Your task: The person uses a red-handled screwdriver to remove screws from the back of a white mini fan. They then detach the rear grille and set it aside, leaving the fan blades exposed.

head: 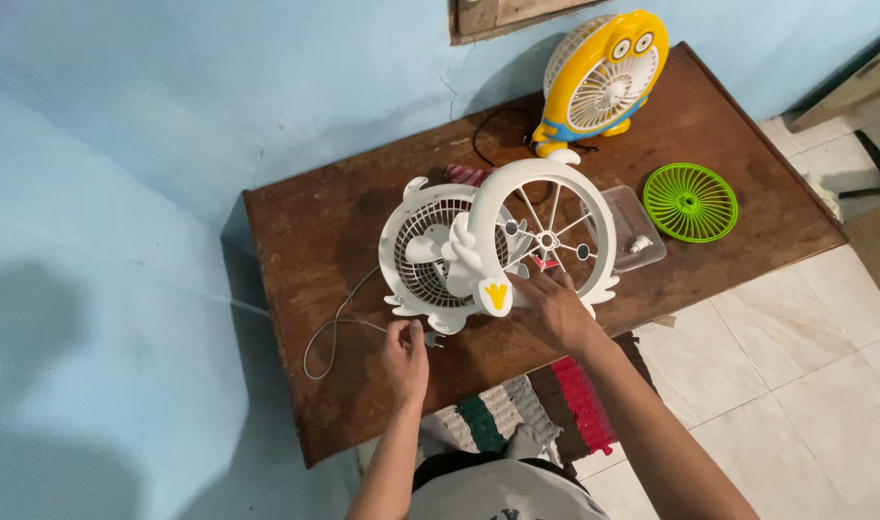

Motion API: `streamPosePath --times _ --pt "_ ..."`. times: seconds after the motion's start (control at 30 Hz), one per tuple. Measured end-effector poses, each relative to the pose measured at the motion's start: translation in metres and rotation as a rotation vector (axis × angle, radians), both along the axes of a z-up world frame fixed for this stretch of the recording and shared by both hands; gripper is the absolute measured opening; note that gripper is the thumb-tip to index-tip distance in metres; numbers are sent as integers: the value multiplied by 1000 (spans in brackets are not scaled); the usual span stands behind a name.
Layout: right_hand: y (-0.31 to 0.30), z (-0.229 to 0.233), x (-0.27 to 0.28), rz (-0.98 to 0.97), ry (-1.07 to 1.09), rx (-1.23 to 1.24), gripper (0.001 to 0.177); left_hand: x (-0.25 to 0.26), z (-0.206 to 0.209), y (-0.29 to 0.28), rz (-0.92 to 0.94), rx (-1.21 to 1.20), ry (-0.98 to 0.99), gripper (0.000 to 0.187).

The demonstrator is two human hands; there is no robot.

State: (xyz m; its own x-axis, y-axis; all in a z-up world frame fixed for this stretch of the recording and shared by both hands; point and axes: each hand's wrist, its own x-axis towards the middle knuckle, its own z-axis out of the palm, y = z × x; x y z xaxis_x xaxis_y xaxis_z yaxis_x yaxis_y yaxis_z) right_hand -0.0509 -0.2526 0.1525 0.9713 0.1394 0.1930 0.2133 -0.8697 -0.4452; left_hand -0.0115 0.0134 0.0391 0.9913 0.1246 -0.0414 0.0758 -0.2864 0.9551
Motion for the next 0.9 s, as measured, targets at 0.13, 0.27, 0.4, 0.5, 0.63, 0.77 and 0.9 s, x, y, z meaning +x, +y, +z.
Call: streamPosePath --times 0.13,0.27,0.4,0.5,0.63,0.77,0.9 --pt "-24 11 -13 -196 163 522 66 2 16 -19 -286 -144 -39 19" --pt "-55 16 -38 -262 22 1380 55 6 20 -62 -524 -423 158 22" --pt "-84 -1 -59 -92 -228 1826 60 6 25 -105 -681 -549 410 39" --pt "-104 -24 -69 57 -319 1986 66 -5 34 -138 -753 -509 652 50" --pt "-133 -57 -70 152 -344 2167 68 -21 39 -192 -695 -887 774 63" --pt "-187 -74 -84 1 -201 2175 67 -27 36 -241 -569 -1004 569 60" --pt "-252 -81 -104 -180 10 2009 58 -26 34 -283 -474 -920 467 60"
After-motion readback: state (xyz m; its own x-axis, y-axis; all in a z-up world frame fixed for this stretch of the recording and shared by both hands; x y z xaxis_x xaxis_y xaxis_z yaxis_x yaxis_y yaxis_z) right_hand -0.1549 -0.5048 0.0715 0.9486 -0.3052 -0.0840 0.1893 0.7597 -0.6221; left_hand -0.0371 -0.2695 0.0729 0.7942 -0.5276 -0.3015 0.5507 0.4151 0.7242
